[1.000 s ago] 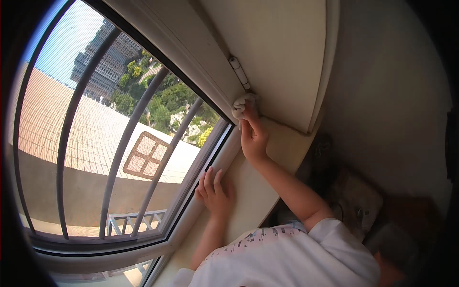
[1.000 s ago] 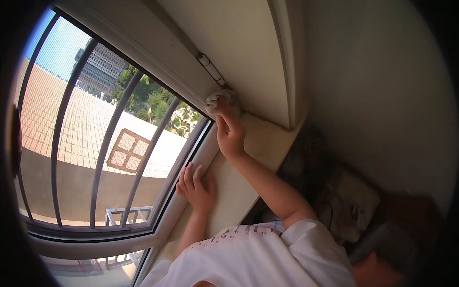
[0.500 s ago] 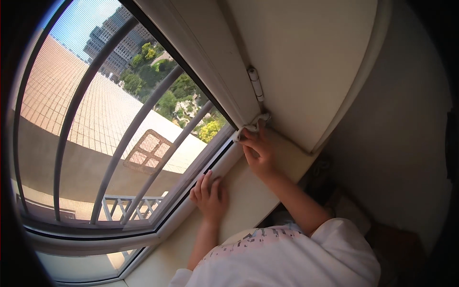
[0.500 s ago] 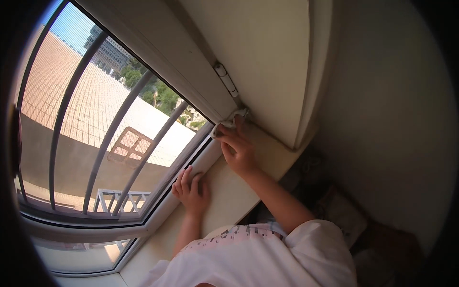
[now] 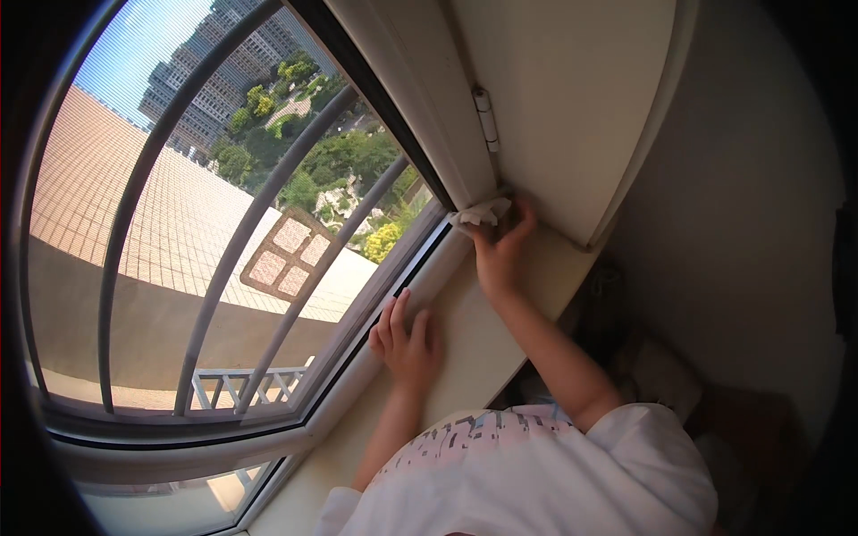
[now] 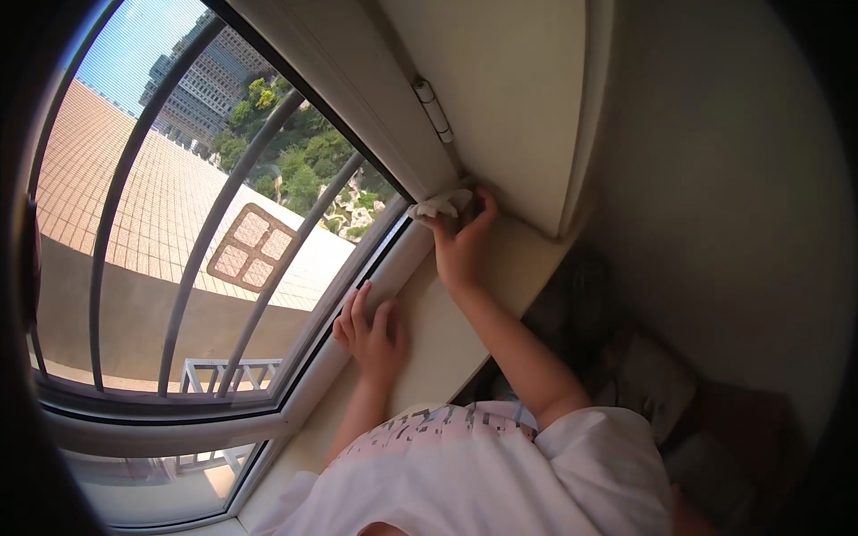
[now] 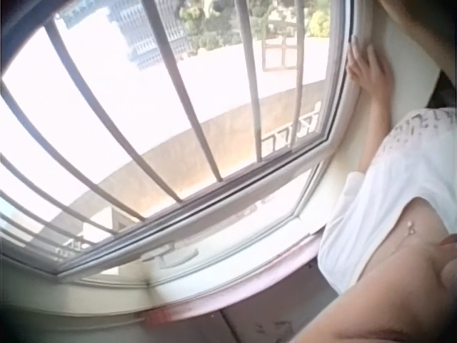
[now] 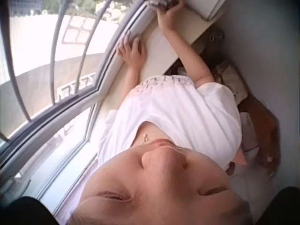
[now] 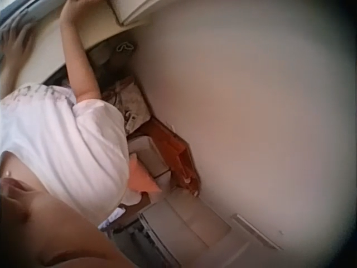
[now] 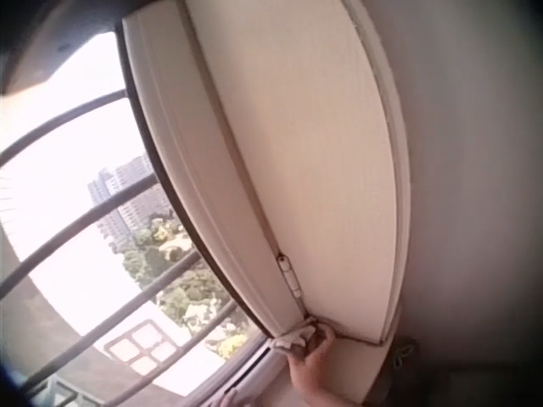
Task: The person cleans the white PVC window frame and the adjacent wall using a white cloth, wiping the handle, the frame edges, and the hinges.
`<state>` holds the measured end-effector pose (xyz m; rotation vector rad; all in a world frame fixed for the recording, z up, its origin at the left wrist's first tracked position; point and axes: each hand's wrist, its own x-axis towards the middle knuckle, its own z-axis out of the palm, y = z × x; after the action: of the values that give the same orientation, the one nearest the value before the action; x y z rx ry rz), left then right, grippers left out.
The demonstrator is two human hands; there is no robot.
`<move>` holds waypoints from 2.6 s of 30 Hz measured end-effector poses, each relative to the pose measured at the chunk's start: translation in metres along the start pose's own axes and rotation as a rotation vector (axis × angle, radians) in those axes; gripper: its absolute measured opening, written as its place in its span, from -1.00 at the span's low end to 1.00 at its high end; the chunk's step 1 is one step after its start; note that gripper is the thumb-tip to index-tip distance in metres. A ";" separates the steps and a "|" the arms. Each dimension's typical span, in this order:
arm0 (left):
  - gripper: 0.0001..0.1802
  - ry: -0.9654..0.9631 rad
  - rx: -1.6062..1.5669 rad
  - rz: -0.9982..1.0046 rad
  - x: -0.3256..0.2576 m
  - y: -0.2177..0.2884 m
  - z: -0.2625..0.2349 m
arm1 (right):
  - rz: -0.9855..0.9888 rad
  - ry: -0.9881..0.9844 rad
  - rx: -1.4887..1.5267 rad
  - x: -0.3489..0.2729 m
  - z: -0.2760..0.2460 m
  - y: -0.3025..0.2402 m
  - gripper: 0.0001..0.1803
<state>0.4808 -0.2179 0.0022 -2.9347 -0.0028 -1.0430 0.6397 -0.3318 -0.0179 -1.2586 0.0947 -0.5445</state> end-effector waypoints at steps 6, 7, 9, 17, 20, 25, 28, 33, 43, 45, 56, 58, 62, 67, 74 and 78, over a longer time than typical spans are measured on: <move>-0.86 0.062 -0.052 0.010 0.006 -0.002 0.005 | 0.127 -0.232 -0.238 0.005 0.004 0.025 -0.35; -0.89 0.048 -0.064 0.019 0.006 0.000 0.004 | 0.122 -0.230 -0.242 0.002 0.011 0.017 -0.35; -0.91 0.047 -0.073 0.037 0.007 0.001 0.002 | -0.366 -0.083 -0.205 -0.002 0.042 -0.005 -0.30; -0.94 0.076 -0.046 0.027 0.000 0.000 0.006 | -0.714 -0.280 -0.296 0.038 0.021 -0.009 -0.23; -0.95 0.067 -0.027 0.039 0.003 0.003 0.007 | -0.546 -0.342 -0.367 0.036 0.008 0.012 -0.26; -0.96 0.048 0.013 0.009 0.003 0.000 0.006 | -0.972 -0.392 -0.445 0.080 0.056 -0.092 -0.17; -0.95 0.030 0.034 -0.016 0.006 0.003 0.008 | -0.969 -0.408 -0.313 0.093 0.061 -0.101 -0.20; -0.94 0.039 0.078 -0.002 0.004 -0.001 0.012 | -0.829 -0.375 -0.391 0.058 0.021 -0.008 -0.22; -0.92 0.032 0.077 -0.039 0.000 0.003 0.001 | -0.987 -0.404 -0.272 0.103 0.074 -0.138 -0.22; -0.93 0.000 0.080 -0.034 0.004 0.004 -0.001 | -0.945 -0.412 -0.339 0.089 0.059 -0.094 -0.21; -0.94 0.055 0.063 -0.059 0.004 0.004 0.006 | -1.013 -0.414 -0.259 0.117 0.092 -0.179 -0.16; -0.94 0.068 0.084 -0.049 0.005 0.007 0.009 | -1.033 -0.458 -0.342 0.125 0.083 -0.174 -0.18; -0.94 0.064 0.063 -0.063 0.002 0.005 0.005 | -0.993 -0.446 -0.409 0.095 0.067 -0.113 -0.19; -0.92 0.064 0.027 -0.066 0.009 0.007 0.002 | -1.111 -0.344 -0.306 0.129 0.103 -0.202 -0.21; -0.36 0.145 0.023 0.000 0.099 0.037 0.013 | -1.206 -0.340 -0.168 0.153 0.129 -0.278 -0.23; -0.20 0.076 0.472 -0.078 0.146 0.038 0.030 | -1.067 -0.458 -0.382 0.128 0.086 -0.204 -0.22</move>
<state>0.6135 -0.2565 0.0701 -2.4856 -0.3180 -0.9975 0.7127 -0.3532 0.2266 -1.7367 -0.9469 -1.1578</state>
